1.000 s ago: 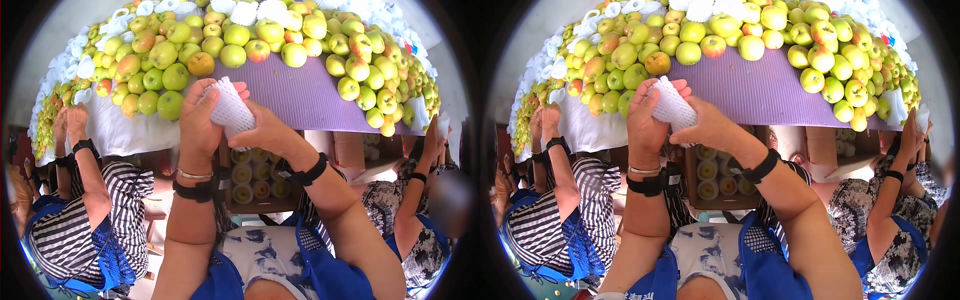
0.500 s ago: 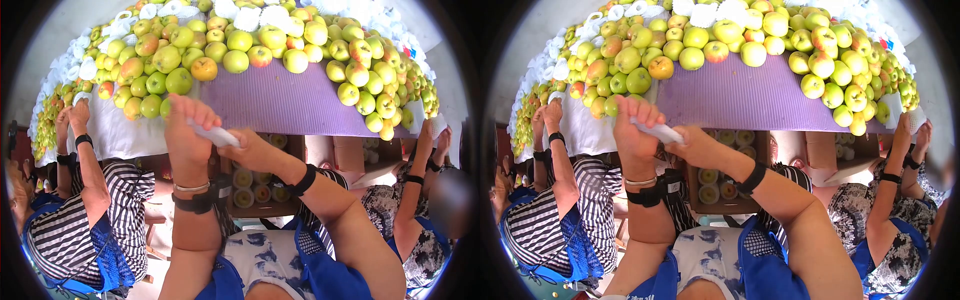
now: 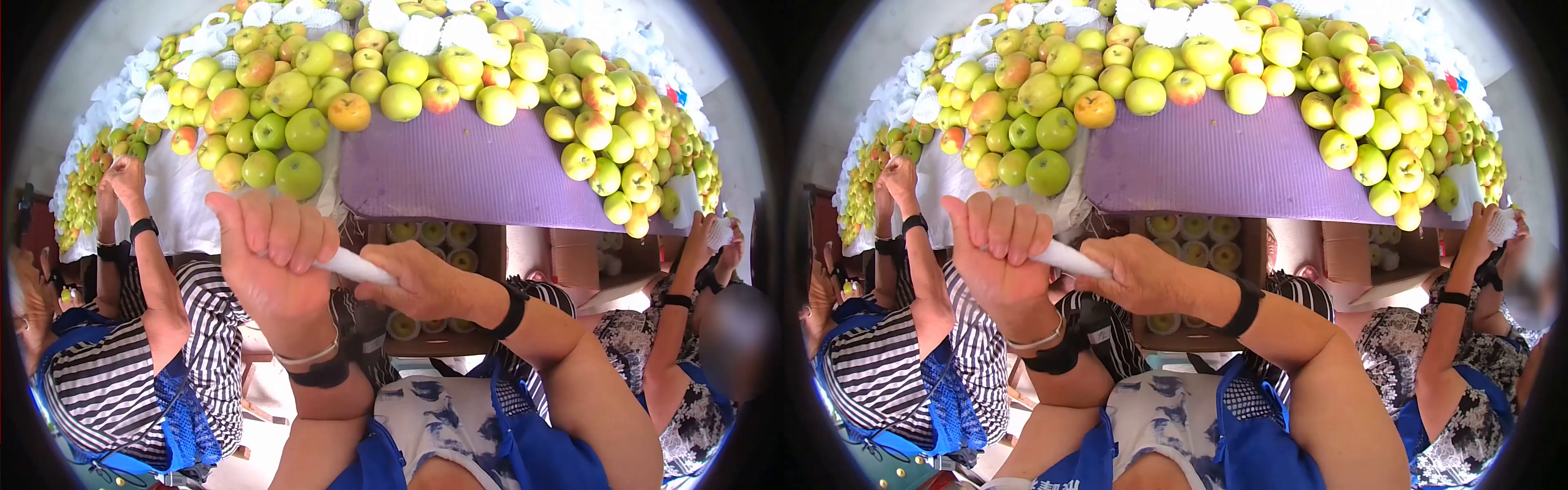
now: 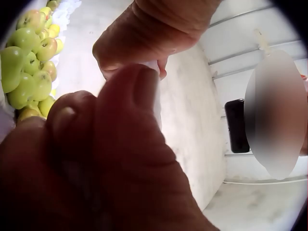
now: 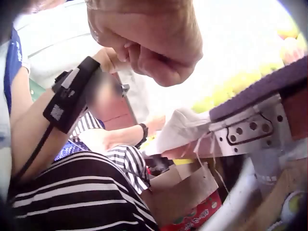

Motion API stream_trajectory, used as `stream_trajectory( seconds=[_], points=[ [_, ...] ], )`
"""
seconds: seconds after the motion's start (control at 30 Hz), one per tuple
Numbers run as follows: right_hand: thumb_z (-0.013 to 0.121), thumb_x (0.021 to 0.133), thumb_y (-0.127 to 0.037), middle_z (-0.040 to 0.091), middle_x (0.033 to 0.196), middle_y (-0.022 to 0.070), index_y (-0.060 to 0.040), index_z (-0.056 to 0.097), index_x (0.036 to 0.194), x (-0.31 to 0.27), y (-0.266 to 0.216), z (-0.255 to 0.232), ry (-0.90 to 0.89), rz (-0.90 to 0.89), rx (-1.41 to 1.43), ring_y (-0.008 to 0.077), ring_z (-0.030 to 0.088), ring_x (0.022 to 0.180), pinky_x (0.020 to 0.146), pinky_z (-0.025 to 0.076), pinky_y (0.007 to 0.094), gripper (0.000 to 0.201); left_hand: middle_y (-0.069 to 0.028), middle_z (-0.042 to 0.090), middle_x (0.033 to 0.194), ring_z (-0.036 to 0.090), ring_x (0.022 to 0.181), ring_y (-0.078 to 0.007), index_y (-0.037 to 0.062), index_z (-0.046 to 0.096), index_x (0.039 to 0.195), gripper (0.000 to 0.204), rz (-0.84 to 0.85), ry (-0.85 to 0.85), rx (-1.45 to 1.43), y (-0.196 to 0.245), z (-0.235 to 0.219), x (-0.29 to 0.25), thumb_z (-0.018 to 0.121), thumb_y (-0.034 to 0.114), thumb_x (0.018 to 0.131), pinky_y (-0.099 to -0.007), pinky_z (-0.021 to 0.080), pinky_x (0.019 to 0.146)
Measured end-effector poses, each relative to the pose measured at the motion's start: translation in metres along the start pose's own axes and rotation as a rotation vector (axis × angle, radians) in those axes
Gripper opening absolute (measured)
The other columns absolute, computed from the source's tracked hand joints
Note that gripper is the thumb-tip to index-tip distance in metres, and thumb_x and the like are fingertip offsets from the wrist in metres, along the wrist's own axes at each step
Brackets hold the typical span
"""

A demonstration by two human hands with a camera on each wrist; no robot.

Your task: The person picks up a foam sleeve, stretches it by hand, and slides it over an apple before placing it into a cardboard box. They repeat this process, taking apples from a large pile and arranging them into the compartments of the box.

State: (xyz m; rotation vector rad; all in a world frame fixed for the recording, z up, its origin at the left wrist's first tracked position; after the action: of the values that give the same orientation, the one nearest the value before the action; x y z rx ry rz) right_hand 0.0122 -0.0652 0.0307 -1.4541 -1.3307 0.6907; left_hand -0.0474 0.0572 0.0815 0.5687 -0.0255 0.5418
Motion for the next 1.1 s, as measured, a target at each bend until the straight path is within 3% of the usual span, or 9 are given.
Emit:
stream_trajectory(
  seconds=[0.17, 0.27, 0.4, 0.67, 0.77, 0.87, 0.97, 1.07, 1.1],
  points=[
    [0.056, 0.086, -0.028, 0.054, 0.071, 0.0173, -0.0038, 0.054, 0.089, 0.0, -0.003, -0.003, -0.064, -0.09, 0.087, 0.0379, 0.053, 0.07, 0.059, 0.041, 0.0393, 0.025, 0.0024, 0.03, 0.049, 0.026, 0.039, -0.0115, 0.0141, 0.034, 0.061, 0.049, 0.048, -0.102, 0.04, 0.007, 0.01, -0.007, 0.021, 0.045, 0.097, -0.0272, 0.027, 0.042],
    [0.056, 0.086, -0.028, 0.055, 0.072, 0.0174, -0.0031, 0.053, 0.09, -0.004, -0.002, 0.002, -0.049, 0.013, 0.113, 0.0377, 0.053, 0.069, 0.059, 0.042, 0.0389, 0.025, 0.003, 0.03, 0.049, 0.027, 0.04, -0.0112, 0.0141, 0.035, 0.062, 0.049, -0.062, -0.055, -0.128, 0.0, -0.009, 0.003, 0.022, 0.044, 0.097, -0.0273, 0.026, 0.041],
    [0.057, 0.085, -0.026, 0.056, 0.073, 0.0183, -0.0018, 0.053, 0.089, -0.006, -0.004, -0.003, -0.09, -0.016, 0.131, 0.0382, 0.054, 0.069, 0.06, 0.043, 0.0386, 0.025, 0.0022, 0.032, 0.05, 0.028, 0.042, -0.011, 0.014, 0.036, 0.062, 0.049, -0.038, -0.18, -0.071, 0.003, 0.006, -0.002, 0.022, 0.043, 0.098, -0.0265, 0.024, 0.043],
    [0.062, 0.08, -0.023, 0.057, 0.076, 0.0193, -0.0002, 0.051, 0.084, -0.001, 0.03, -0.012, 0.083, 0.093, -0.043, 0.0358, 0.056, 0.071, 0.062, 0.043, 0.0378, 0.026, 0.0018, 0.031, 0.051, 0.027, 0.045, -0.0131, 0.0151, 0.037, 0.06, 0.048, -0.206, 0.178, -0.336, -0.023, -0.05, 0.021, 0.029, 0.048, 0.095, -0.0317, 0.03, 0.053],
    [0.063, 0.079, -0.021, 0.056, 0.073, 0.0166, 0.0, 0.052, 0.087, 0.0, 0.032, -0.019, 0.124, 0.095, -0.041, 0.0305, 0.056, 0.068, 0.062, 0.043, 0.0364, 0.025, 0.0, 0.033, 0.054, 0.032, 0.049, -0.0155, 0.0135, 0.04, 0.063, 0.048, -0.188, 0.065, -0.38, -0.025, -0.052, 0.024, 0.03, 0.049, 0.095, -0.0336, 0.033, 0.056],
    [0.063, 0.08, -0.019, 0.054, 0.07, 0.0099, -0.0004, 0.054, 0.092, 0.0, 0.034, -0.032, 0.177, 0.142, 0.071, 0.0223, 0.054, 0.066, 0.06, 0.042, 0.0337, 0.024, -0.0081, 0.052, 0.069, 0.051, 0.068, -0.0246, 0.0083, 0.053, 0.078, 0.048, -0.109, 0.006, -0.256, -0.031, -0.047, 0.028, 0.031, 0.047, 0.095, -0.0401, 0.042, 0.069],
    [0.059, 0.084, -0.02, 0.05, 0.066, -0.0014, -0.0044, 0.056, 0.098, -0.007, 0.031, -0.049, 0.108, 0.375, 0.381, 0.0078, 0.046, 0.057, 0.051, 0.037, 0.024, 0.021, -0.0198, 0.059, 0.097, 0.053, 0.099, -0.0364, 0.0, 0.056, 0.102, 0.05, -0.094, 0.139, -0.109, -0.03, -0.029, 0.023, 0.033, 0.044, 0.095, -0.0476, 0.041, 0.087],
    [0.057, 0.086, -0.021, 0.048, 0.064, -0.0039, -0.0063, 0.057, 0.098, -0.013, 0.034, -0.056, 0.077, 0.407, 0.593, 0.0034, 0.041, 0.051, 0.045, 0.033, 0.0189, 0.019, -0.0234, 0.056, 0.111, 0.049, 0.112, -0.0386, -0.0039, 0.052, 0.115, 0.05, -0.117, -0.062, 0.005, -0.032, -0.038, 0.025, 0.035, 0.038, 0.095, -0.0503, 0.037, 0.095],
    [0.057, 0.086, -0.021, 0.047, 0.064, -0.0044, -0.0065, 0.057, 0.098, -0.015, 0.037, -0.057, 0.073, 0.388, 0.626, 0.0026, 0.04, 0.05, 0.044, 0.031, 0.018, 0.019, -0.0224, 0.057, 0.11, 0.051, 0.109, -0.0373, -0.0043, 0.052, 0.115, 0.047, -0.108, -0.009, 0.037, -0.033, -0.038, 0.025, 0.037, 0.035, 0.095, -0.0489, 0.038, 0.094]
  ],
)
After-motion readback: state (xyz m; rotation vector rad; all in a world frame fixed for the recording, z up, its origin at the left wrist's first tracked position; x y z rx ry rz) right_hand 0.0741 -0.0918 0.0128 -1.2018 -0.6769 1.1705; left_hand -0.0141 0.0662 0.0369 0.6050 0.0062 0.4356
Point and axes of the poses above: each hand's wrist, its own x-axis towards the middle knuckle, its own z-axis out of the palm, y = z × x, the point moved 3 cm from there along x, towards the middle knuckle
